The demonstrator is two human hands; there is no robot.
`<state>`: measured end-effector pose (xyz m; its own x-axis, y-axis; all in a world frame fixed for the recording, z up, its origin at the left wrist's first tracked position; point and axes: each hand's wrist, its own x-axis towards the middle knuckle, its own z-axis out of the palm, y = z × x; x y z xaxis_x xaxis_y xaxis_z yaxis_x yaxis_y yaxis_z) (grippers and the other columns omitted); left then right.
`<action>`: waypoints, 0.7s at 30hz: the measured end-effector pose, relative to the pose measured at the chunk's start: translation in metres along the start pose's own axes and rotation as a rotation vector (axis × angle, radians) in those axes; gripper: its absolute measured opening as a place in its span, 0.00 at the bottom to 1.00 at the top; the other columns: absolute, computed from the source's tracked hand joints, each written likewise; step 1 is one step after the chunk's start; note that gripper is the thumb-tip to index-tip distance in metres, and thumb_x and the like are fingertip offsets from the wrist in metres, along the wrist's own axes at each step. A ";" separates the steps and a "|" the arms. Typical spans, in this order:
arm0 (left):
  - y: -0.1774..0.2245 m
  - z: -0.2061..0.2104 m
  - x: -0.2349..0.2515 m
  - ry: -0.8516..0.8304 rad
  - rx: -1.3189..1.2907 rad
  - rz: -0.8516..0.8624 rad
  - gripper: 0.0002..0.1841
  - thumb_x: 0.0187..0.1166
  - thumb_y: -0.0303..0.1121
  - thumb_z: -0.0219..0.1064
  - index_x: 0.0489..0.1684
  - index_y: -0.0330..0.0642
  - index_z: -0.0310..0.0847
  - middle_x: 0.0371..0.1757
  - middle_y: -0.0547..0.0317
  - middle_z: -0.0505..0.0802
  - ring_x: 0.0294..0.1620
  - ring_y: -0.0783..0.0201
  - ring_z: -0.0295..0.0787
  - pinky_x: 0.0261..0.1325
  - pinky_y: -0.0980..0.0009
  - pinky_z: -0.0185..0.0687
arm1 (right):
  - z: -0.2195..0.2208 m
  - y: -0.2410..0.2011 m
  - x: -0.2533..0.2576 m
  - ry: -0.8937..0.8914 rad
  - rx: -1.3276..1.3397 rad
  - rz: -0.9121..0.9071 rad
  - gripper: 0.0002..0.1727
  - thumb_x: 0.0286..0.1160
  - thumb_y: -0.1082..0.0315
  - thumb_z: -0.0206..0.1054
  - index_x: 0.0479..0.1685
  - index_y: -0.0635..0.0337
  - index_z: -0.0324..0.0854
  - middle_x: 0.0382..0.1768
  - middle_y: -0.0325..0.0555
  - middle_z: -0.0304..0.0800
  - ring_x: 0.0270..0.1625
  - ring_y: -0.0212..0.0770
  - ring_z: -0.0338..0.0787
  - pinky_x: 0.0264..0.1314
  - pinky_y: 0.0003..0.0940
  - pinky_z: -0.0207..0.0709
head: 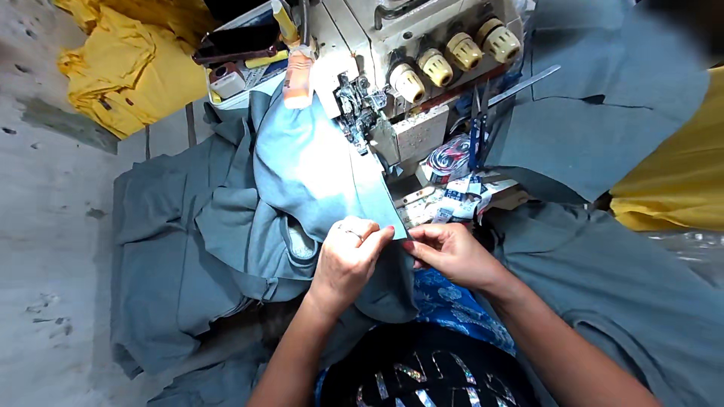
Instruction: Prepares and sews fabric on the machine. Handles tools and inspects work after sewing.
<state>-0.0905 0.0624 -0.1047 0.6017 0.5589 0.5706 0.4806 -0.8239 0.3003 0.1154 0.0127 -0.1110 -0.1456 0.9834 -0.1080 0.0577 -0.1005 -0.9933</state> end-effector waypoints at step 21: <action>0.009 0.047 -0.008 0.213 0.322 -0.077 0.19 0.69 0.43 0.69 0.57 0.52 0.73 0.71 0.51 0.85 0.85 0.50 0.68 0.86 0.42 0.45 | 0.023 -0.011 0.000 0.330 -0.143 -0.314 0.11 0.73 0.68 0.65 0.23 0.62 0.84 0.45 0.41 0.82 0.45 0.16 0.80 0.45 0.07 0.74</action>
<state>-0.0613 0.0551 -0.1422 0.4267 0.5582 0.7116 0.7149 -0.6901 0.1127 0.0925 0.0101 -0.1012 0.1424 0.9607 0.2383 0.1994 0.2080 -0.9576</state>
